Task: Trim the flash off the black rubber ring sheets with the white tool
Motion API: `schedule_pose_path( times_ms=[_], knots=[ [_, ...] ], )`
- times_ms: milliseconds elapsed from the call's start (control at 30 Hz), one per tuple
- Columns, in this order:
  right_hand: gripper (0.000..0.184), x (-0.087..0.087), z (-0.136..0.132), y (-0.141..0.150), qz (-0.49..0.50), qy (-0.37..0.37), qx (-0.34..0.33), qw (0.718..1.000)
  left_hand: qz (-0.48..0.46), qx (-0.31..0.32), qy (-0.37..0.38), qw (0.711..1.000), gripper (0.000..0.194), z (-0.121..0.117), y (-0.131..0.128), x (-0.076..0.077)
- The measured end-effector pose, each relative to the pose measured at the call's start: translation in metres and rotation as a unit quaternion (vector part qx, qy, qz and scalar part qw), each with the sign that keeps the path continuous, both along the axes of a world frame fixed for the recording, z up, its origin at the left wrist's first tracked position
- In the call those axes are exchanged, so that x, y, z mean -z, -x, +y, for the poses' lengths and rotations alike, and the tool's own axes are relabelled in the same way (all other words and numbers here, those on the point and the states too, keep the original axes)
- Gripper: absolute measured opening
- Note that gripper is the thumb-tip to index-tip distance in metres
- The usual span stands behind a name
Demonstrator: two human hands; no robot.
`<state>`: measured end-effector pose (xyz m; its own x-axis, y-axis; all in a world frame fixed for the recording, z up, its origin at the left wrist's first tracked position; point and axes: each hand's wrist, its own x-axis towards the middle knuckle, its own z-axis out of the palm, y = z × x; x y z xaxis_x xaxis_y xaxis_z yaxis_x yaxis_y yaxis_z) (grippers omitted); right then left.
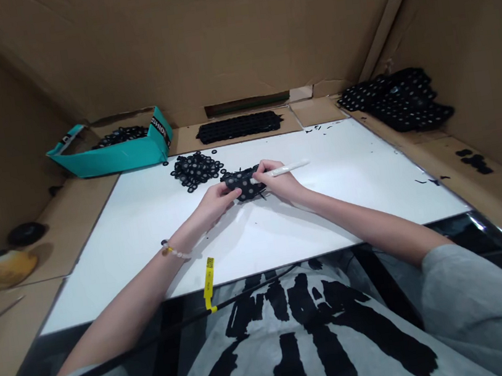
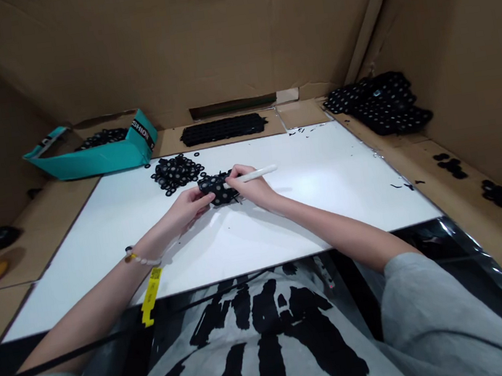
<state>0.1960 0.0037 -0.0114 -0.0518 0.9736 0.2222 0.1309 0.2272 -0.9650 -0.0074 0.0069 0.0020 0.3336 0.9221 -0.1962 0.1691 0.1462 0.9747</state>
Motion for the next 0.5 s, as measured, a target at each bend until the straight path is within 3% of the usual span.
schedule_pose_path(
  times_ms=[100,200,267,367,500],
  knots=[
    [0.025,-0.001,0.005,0.0,0.133,0.101,-0.011,0.986,-0.059,-0.019,0.031,0.998,0.029,0.002,0.0,-0.002],
    [0.023,-0.003,0.006,-0.002,0.278,0.204,-0.025,0.938,-0.138,-0.065,0.036,0.988,0.042,0.001,-0.002,-0.004],
    [0.023,-0.004,0.004,-0.002,0.313,0.246,-0.042,0.916,-0.165,-0.096,0.027,0.981,0.046,-0.002,-0.004,-0.004],
    [0.025,-0.007,-0.003,0.001,0.307,0.264,-0.085,0.91,-0.18,-0.126,0.014,0.975,0.047,-0.005,-0.006,-0.002],
    [0.03,-0.008,-0.013,0.011,0.277,0.197,-0.095,0.936,-0.165,-0.113,0.011,0.98,0.043,-0.008,-0.009,0.004]
  ],
)
